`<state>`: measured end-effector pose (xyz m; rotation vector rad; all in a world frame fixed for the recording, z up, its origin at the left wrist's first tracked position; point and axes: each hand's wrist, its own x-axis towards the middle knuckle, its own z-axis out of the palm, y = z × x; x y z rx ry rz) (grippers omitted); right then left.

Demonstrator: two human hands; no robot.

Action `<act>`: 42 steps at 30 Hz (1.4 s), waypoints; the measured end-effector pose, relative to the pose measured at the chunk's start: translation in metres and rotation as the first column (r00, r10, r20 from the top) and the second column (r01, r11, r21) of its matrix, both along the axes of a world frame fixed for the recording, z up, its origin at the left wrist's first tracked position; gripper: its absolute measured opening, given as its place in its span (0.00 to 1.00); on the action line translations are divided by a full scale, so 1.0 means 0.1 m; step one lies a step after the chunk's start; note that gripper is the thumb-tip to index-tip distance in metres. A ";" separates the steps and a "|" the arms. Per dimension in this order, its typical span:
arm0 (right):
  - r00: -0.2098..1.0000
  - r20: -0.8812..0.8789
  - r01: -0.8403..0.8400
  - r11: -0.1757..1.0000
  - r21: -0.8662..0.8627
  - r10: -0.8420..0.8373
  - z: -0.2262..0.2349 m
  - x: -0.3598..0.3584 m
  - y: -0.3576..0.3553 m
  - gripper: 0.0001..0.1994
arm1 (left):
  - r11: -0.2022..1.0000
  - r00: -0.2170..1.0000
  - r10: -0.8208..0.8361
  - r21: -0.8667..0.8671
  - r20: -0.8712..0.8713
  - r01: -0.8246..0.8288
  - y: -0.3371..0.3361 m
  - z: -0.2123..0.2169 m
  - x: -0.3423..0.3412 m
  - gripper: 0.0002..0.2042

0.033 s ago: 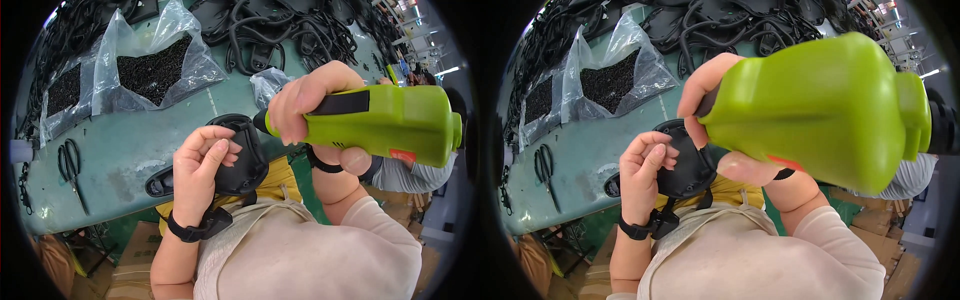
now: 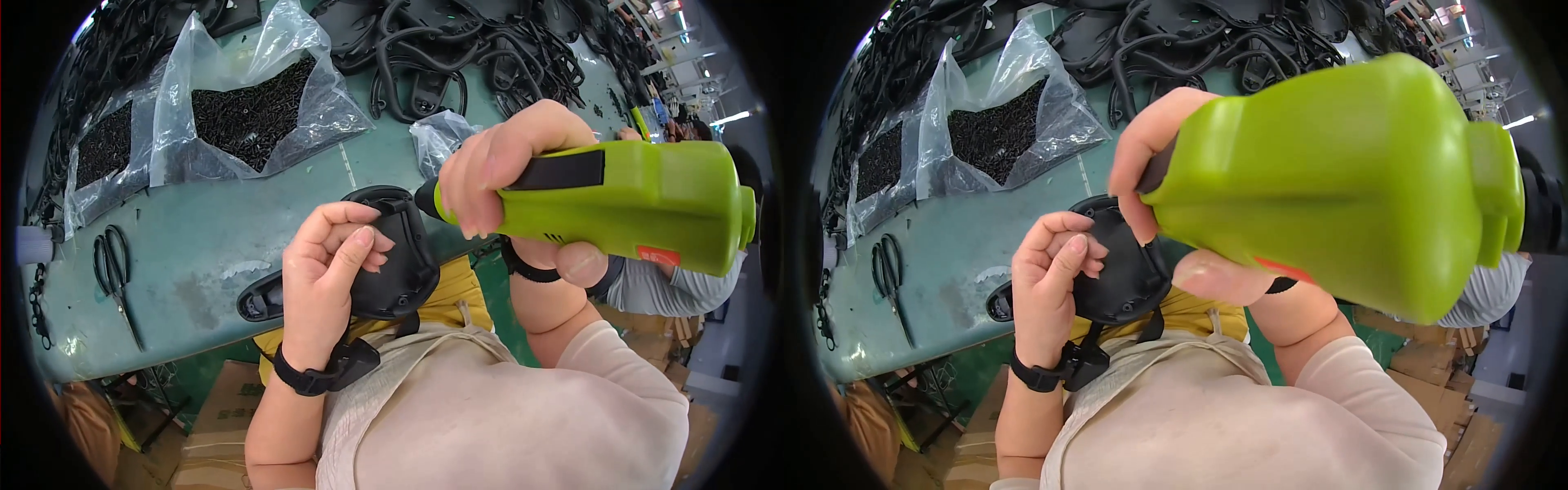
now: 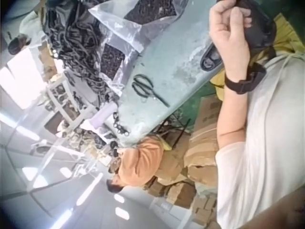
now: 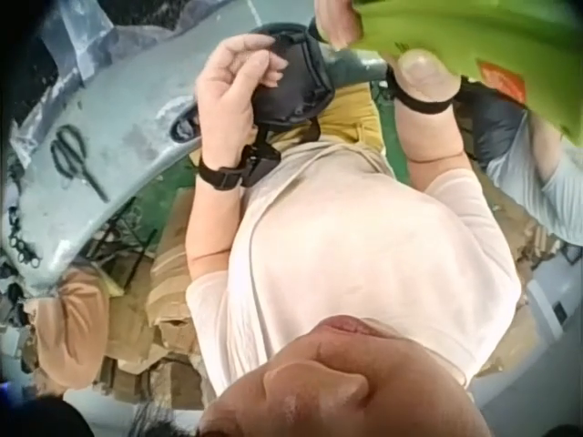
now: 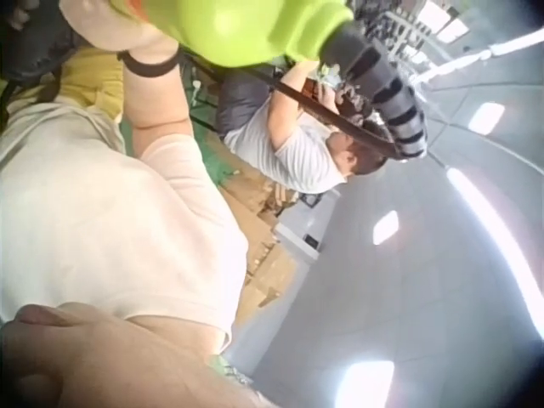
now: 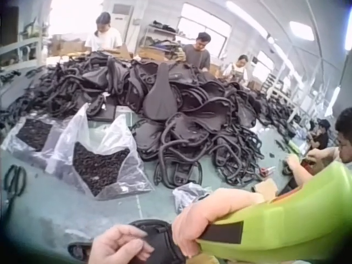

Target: Installing fasteners into the plastic base of a bicycle saddle using an electric screwdriver.

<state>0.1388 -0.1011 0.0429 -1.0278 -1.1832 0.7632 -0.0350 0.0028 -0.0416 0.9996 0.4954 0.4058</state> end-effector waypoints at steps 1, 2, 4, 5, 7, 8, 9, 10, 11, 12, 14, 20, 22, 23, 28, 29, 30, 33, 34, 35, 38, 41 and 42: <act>0.998 0.062 0.016 1.000 0.019 -0.017 -0.03 0.02 0.02 0.31 | 1.000 1.000 0.009 0.003 0.013 -0.009 0.01 -0.01 0.00 0.06; 0.992 0.123 0.030 0.999 0.040 -0.035 -0.05 0.03 0.04 0.31 | 1.000 1.000 0.012 -0.001 0.015 -0.012 0.01 -0.02 -0.01 0.06; 0.995 0.100 -0.005 0.999 0.046 0.000 -0.13 0.04 0.09 0.32 | 0.999 1.000 0.026 -0.033 0.017 -0.025 0.02 -0.03 -0.02 0.05; 0.997 0.076 -0.035 0.998 0.056 0.031 -0.15 0.05 0.11 0.33 | 0.999 0.999 0.029 -0.036 0.019 -0.028 0.03 -0.03 -0.01 0.05; 0.999 0.050 -0.009 1.000 0.016 0.008 -0.14 0.00 0.12 0.32 | 0.998 0.999 0.034 -0.062 0.033 -0.032 0.04 -0.03 -0.01 0.04; 0.999 0.026 0.022 1.000 -0.020 -0.021 -0.14 -0.02 0.13 0.32 | 0.997 0.999 0.038 -0.066 0.033 -0.035 0.04 -0.04 -0.01 0.04; 0.999 0.028 0.022 1.000 -0.023 -0.021 -0.15 -0.03 0.14 0.32 | 0.999 0.999 0.026 -0.047 0.028 -0.024 0.03 -0.04 -0.01 0.03; 0.997 -0.045 0.067 0.998 -0.006 -0.068 -0.16 -0.03 0.16 0.30 | 1.000 1.000 0.014 -0.028 0.024 -0.013 0.02 -0.04 -0.01 0.03; 0.987 -0.118 0.114 0.993 0.008 -0.113 -0.18 -0.03 0.19 0.28 | 1.000 1.000 0.013 -0.029 0.026 -0.012 0.02 -0.04 -0.01 0.03; 0.981 -0.181 0.095 0.986 0.140 -0.069 -0.24 0.02 0.26 0.26 | 1.000 0.999 0.011 -0.012 0.034 -0.010 0.02 -0.06 -0.02 0.03; 0.975 -0.104 0.196 0.980 -0.022 -0.197 -0.18 0.04 0.25 0.31 | 1.000 0.999 0.002 0.010 0.048 -0.003 0.02 -0.07 -0.02 0.03; 0.953 -0.154 0.276 0.958 0.081 -0.262 -0.26 -0.23 0.25 0.29 | 0.999 0.999 0.030 0.022 0.025 -0.030 -0.01 -0.02 0.01 0.04; 0.951 -0.082 0.304 0.947 0.108 -0.296 -0.25 -0.26 0.27 0.29 | 1.000 0.999 0.008 0.029 0.031 -0.009 0.00 -0.05 0.00 0.04; 0.952 -0.106 0.299 0.948 0.104 -0.289 -0.24 -0.26 0.25 0.29 | 0.999 0.999 0.007 0.041 0.033 -0.009 0.00 -0.05 0.01 0.04; 0.986 -0.120 0.126 0.990 0.061 -0.118 -0.03 -0.02 0.11 0.28 | 0.998 0.999 0.047 0.028 0.027 -0.048 -0.02 -0.10 0.01 0.05; 0.991 -0.067 -0.099 0.979 0.178 0.112 0.05 0.07 0.08 0.28 | 0.998 0.999 0.048 0.035 0.026 -0.049 -0.02 -0.10 0.00 0.05; 0.945 0.015 -0.319 0.907 0.276 0.327 0.15 0.14 0.03 0.28 | 0.998 0.998 0.057 0.017 0.037 -0.057 -0.02 -0.09 0.00 0.07; 0.961 -0.084 -0.202 0.877 0.436 0.263 0.32 0.11 -0.08 0.27 | 0.997 0.996 0.024 -0.072 0.088 -0.018 -0.03 -0.06 -0.04 0.10; 0.960 -0.086 -0.202 0.875 0.440 0.265 0.31 0.08 -0.11 0.27 | 0.989 0.990 -0.013 -0.142 0.138 0.033 -0.03 -0.04 -0.06 0.12; 0.936 -0.232 -0.126 0.869 0.479 0.263 0.29 0.07 -0.15 0.26 | 0.990 0.991 -0.012 -0.140 0.134 0.030 -0.05 -0.01 -0.07 0.12; 0.866 -0.420 -0.021 0.859 0.511 0.271 0.25 0.04 -0.26 0.24 | 0.962 0.977 -0.044 -0.254 0.207 0.097 -0.17 0.09 -0.08 0.13; 0.880 -0.403 -0.010 0.856 0.517 0.253 0.23 0.00 -0.31 0.22 | 0.951 0.972 -0.069 -0.280 0.226 0.132 -0.26 0.16 -0.09 0.12; 0.877 -0.409 -0.007 0.858 0.514 0.252 0.24 -0.02 -0.33 0.22 | 0.950 0.973 -0.067 -0.284 0.220 0.130 -0.28 0.16 -0.09 0.12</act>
